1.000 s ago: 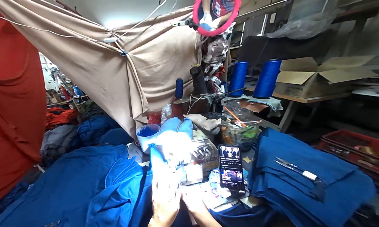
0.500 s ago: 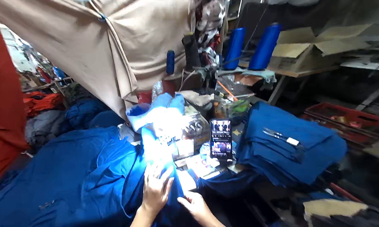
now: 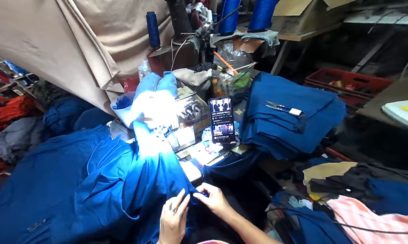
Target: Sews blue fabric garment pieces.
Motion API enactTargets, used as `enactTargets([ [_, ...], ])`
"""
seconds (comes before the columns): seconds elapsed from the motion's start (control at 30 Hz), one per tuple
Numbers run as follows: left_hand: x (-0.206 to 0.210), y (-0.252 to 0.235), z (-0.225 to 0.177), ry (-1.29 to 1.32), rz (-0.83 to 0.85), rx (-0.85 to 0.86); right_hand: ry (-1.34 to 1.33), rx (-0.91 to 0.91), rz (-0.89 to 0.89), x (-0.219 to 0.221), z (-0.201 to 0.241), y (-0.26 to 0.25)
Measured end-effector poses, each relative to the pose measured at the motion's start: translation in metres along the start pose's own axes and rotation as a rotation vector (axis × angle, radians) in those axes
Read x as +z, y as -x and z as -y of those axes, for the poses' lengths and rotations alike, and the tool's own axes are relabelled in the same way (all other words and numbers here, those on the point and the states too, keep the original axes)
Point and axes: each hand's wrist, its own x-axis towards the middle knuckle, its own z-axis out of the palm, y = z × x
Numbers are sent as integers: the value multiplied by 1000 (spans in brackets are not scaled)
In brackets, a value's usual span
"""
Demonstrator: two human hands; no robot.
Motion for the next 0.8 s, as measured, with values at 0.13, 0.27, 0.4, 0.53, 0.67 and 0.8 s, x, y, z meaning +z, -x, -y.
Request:
enactTargets([
  [0.13,1,-42,3,-203,114,63,44,-377,-64,-4,-7,13],
  [0.27,-4,-53,-1,-226,213,99,114,-448,67,-31,-4,28],
  [0.4,0,-42,-19,-142,426,93,234,-391,375,-64,-10,36],
  [0.53,16,-34,-29,-94,647,-86,366,-254,634,-81,-12,42],
  [0.67,26,-30,-37,36,909,-8,459,-51,562,-77,-9,32],
  [0.8,35,-14,-48,183,876,203,286,-2,210,-41,-3,0],
])
